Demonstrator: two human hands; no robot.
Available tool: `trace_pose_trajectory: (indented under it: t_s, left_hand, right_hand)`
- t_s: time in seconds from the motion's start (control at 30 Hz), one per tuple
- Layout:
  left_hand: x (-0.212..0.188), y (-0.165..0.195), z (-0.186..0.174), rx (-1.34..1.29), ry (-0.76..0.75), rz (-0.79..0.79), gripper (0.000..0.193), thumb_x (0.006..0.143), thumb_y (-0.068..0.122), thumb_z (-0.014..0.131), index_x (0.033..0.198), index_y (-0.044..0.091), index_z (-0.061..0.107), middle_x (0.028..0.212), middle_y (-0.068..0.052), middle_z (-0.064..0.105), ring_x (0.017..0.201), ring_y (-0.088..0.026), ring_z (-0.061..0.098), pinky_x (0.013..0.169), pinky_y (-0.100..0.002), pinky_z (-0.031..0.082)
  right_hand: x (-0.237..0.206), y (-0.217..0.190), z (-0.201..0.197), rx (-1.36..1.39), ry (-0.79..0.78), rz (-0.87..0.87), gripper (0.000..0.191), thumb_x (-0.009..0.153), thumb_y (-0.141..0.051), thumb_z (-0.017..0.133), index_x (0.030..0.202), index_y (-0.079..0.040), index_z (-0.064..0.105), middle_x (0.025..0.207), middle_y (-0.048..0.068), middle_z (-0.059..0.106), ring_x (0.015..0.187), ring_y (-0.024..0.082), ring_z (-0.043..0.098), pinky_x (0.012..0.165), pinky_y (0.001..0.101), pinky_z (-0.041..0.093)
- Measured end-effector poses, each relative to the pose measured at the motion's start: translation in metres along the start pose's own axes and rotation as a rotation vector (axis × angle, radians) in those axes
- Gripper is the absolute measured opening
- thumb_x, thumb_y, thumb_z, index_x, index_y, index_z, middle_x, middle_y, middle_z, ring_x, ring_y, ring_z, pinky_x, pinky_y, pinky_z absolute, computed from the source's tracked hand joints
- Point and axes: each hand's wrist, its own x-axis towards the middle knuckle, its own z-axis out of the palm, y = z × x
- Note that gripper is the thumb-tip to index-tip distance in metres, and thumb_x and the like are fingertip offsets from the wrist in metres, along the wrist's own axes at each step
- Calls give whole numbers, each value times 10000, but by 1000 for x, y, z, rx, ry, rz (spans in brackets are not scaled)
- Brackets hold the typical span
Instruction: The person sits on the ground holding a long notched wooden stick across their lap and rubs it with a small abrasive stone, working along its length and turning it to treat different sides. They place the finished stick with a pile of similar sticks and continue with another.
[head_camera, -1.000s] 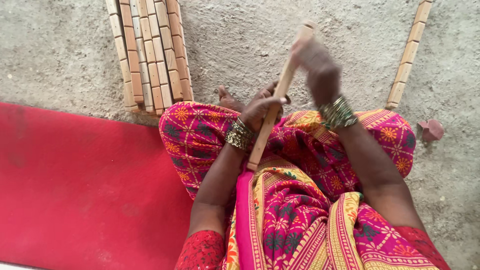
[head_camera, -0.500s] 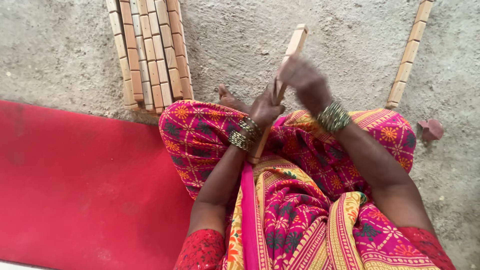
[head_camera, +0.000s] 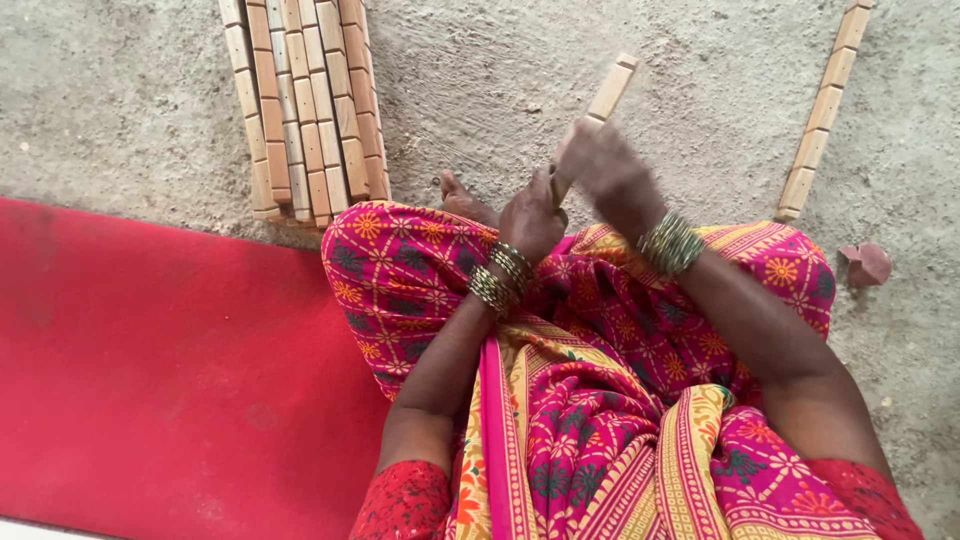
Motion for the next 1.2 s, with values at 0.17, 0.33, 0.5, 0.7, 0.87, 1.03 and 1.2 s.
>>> trace_pose_trajectory:
  t_s: [0.17, 0.33, 0.5, 0.7, 0.87, 1.03, 1.2]
  left_hand:
    - [-1, -6, -5, -257, 19, 123, 466, 810, 38, 655, 1227, 13, 448, 854, -125, 671, 675, -238, 708, 549, -339, 610]
    - [-3, -9, -11, -934, -418, 178, 408, 908, 81, 684, 1222, -5, 438, 865, -121, 673, 591, -154, 647, 478, -258, 579]
    - [-4, -10, -11, -1545, -685, 102, 321, 1034, 187, 539, 1260, -16, 437, 786, -128, 662, 491, -132, 592, 407, -241, 520]
    - [1, -17, -18, -1884, -731, -119, 407, 1083, 459, 376, 1165, 66, 444, 741, -124, 653, 470, -166, 618, 391, -286, 546]
    - [-4, -15, -6, -1760, -792, -88, 502, 1100, 530, 323, 1172, 54, 464, 746, -130, 646, 473, -191, 634, 415, -291, 562]
    - [-2, -10, 0, -1747, -838, -70, 497, 1102, 530, 304, 1154, 60, 458, 737, -140, 642, 499, -200, 656, 433, -312, 587]
    - [-14, 8, -10, -1628, -817, -104, 557, 1065, 554, 283, 1147, 24, 435, 727, -136, 637, 507, -205, 663, 443, -340, 605]
  right_hand:
    - [-11, 13, 20, -12, -33, 68, 103, 1084, -107, 622, 1149, -67, 691, 1178, 170, 718, 1027, 261, 729, 733, 307, 665]
    - [-15, 83, 67, 339, 96, 534, 178, 1148, -93, 553, 1202, -88, 722, 1198, 180, 742, 1064, 268, 749, 816, 297, 677]
    - [-7, 41, 54, 956, 70, 1081, 260, 1075, -109, 520, 1294, -47, 647, 1114, 181, 755, 899, 247, 774, 674, 305, 672]
    - [0, -37, 19, 728, 152, 524, 338, 1197, -171, 415, 1382, -4, 644, 1330, 308, 639, 1160, 361, 673, 878, 404, 652]
    - [12, -6, 31, 879, 123, 841, 304, 1154, -86, 525, 1448, -102, 602, 1366, 149, 676, 1193, 260, 732, 922, 330, 658]
    - [23, -3, 10, 1410, 62, 1198, 427, 1109, -84, 461, 1536, -107, 469, 1265, 156, 700, 953, 188, 719, 759, 275, 657]
    - [33, -17, -2, 1863, 171, 1323, 512, 1043, -46, 494, 1538, -94, 371, 1144, 168, 686, 778, 116, 719, 639, 247, 665]
